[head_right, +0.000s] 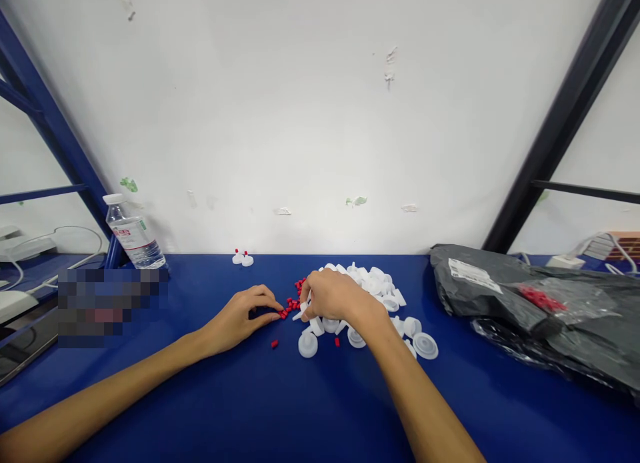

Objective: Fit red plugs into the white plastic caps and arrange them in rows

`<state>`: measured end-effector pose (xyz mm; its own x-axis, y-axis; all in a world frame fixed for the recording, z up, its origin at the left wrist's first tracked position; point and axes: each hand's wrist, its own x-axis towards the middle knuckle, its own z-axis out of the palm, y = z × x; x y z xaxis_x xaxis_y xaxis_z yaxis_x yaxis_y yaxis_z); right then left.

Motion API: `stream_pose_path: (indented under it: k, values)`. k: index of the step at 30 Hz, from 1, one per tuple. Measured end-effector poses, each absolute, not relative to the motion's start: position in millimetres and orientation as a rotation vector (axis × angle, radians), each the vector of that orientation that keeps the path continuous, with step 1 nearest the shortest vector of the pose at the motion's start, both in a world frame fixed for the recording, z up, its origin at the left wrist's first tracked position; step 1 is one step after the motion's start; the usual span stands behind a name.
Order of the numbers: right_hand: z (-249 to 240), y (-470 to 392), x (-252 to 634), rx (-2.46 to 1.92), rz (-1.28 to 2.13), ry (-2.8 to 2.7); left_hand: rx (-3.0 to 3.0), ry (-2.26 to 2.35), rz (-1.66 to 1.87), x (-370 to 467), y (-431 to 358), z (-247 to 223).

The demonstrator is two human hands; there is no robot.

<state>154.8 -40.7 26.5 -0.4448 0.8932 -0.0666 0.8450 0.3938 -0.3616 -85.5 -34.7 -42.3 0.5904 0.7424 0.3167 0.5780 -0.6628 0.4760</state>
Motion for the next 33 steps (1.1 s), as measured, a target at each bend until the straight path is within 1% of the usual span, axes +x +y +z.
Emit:
stream_pose_path:
  k: [4, 7, 10, 13, 20, 23, 33]
  values:
    - [28.1, -41.9, 153.0, -1.549, 0.471, -2.502, 2.366, 1.111, 0.81, -85.6, -34.6, -39.3]
    - [32.3, -44.2, 151.6, -1.435, 0.489, -2.449, 2.059, 1.193, 0.906, -86.9, -35.4, -34.5]
    - [35.5, -45.9, 149.2, -1.331, 0.577, -2.375, 1.75, 1.115, 0.994, -89.6, -35.3, -29.6]
    - [36.1, -46.9, 145.4, -1.267, 0.61, -2.319, 1.589, 1.032, 1.036, -91.5, -34.9, -26.9]
    - [30.5, -48.0, 138.2, -1.191, 0.686, -2.206, 1.505, 0.935, 1.03, -90.0, -37.3, -26.9]
    - [26.6, -46.3, 135.8, -1.115, 0.774, -2.144, 1.511, 0.942, 1.042, -89.9, -38.0, -27.0]
    - [19.3, -44.6, 125.2, -0.922, 1.094, -1.881, 1.596, 1.045, 1.245, -94.4, -49.4, -10.8]
